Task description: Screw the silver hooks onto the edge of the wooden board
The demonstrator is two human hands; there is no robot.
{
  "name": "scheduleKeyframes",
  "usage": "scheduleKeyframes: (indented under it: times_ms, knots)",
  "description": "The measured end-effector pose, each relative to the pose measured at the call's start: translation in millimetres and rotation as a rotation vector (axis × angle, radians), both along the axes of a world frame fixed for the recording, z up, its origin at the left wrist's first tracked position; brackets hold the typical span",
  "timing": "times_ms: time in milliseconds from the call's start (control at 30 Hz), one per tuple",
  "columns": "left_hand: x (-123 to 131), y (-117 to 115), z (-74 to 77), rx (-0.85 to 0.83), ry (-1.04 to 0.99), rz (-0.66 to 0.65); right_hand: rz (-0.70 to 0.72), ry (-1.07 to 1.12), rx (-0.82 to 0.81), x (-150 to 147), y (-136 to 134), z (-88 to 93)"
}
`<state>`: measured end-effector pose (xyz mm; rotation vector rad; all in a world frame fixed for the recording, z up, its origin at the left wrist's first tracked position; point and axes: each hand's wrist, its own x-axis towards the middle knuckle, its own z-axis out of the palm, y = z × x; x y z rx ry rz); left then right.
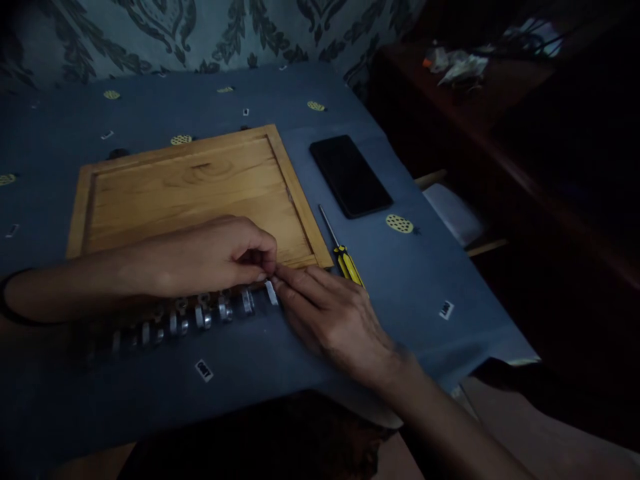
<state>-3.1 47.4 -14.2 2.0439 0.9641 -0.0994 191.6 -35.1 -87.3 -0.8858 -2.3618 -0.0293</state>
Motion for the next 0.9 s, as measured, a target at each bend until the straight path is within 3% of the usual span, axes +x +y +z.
scheduleKeyframes:
  times_ms: [900]
  knots:
    - [1.3,-3.0,-2.4,0.065,-0.003,-0.008,0.004,0.011,0.007,-0.2,0.9,-2.4]
